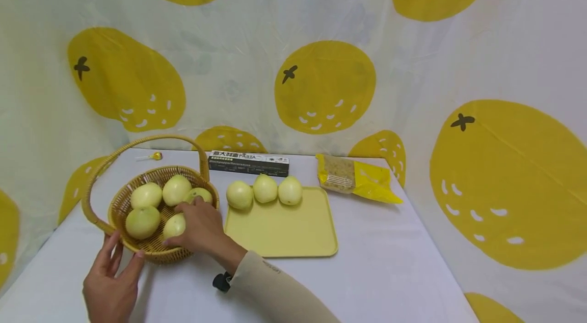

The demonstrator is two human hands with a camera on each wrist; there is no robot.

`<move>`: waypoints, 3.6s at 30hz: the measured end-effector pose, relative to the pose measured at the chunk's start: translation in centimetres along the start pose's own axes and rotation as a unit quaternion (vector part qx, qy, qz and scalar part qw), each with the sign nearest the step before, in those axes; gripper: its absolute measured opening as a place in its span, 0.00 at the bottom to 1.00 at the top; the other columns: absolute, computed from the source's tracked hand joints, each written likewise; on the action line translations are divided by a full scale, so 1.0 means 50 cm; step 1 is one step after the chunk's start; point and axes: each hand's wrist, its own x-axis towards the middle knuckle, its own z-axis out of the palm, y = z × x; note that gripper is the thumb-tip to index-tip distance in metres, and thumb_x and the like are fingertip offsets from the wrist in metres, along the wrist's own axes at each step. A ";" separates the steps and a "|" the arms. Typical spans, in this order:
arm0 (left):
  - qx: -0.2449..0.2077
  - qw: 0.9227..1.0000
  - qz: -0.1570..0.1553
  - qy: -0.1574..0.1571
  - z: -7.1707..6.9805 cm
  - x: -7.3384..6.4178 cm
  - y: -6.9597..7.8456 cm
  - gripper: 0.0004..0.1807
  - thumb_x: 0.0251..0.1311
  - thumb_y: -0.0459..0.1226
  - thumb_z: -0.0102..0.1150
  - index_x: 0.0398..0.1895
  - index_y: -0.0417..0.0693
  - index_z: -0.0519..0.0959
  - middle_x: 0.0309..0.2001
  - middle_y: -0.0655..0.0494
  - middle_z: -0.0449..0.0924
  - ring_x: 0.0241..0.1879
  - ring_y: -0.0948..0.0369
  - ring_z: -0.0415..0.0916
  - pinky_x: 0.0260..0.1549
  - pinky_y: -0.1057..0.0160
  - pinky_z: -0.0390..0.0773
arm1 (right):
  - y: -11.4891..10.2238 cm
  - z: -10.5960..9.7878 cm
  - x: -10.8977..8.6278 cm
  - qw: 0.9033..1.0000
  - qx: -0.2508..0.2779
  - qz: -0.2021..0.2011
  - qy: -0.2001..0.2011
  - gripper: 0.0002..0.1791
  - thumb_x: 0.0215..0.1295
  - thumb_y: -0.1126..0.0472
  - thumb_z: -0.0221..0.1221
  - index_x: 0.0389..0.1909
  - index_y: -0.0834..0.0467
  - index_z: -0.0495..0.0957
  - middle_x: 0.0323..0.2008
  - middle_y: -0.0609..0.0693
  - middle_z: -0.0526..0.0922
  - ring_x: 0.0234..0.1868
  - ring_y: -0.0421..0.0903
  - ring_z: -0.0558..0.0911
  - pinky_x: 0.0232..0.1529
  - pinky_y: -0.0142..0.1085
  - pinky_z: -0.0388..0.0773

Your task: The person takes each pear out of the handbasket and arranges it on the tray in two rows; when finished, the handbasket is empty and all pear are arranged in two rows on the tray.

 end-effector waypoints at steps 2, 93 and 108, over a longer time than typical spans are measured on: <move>0.007 1.000 -0.001 0.001 0.001 0.001 0.000 0.43 0.64 0.24 0.67 0.81 0.53 0.66 0.86 0.59 0.48 0.81 0.46 0.58 0.46 0.87 0.80 | -0.004 -0.003 0.003 1.000 -0.004 0.007 -0.004 0.40 0.47 0.27 0.78 0.62 0.35 0.82 0.53 0.39 0.78 0.46 0.34 0.78 0.38 0.24 0.76; 0.041 0.999 -0.021 0.006 0.002 0.004 0.001 0.43 0.67 0.27 0.66 0.82 0.59 0.64 0.86 0.60 0.47 0.82 0.47 0.57 0.46 0.90 0.77 | 0.246 -0.185 -0.097 0.816 0.546 0.122 0.148 0.26 0.61 0.62 0.76 0.61 0.51 0.84 0.59 0.55 0.87 0.47 0.44 0.90 0.40 0.29 0.88; 0.047 0.998 -0.028 0.007 -0.001 0.003 0.004 0.42 0.68 0.29 0.66 0.82 0.61 0.64 0.86 0.61 0.48 0.81 0.46 0.58 0.46 0.90 0.77 | 0.346 -0.199 -0.147 0.816 0.514 0.189 0.186 0.29 0.60 0.63 0.77 0.63 0.52 0.83 0.60 0.55 0.85 0.47 0.44 0.89 0.45 0.29 0.90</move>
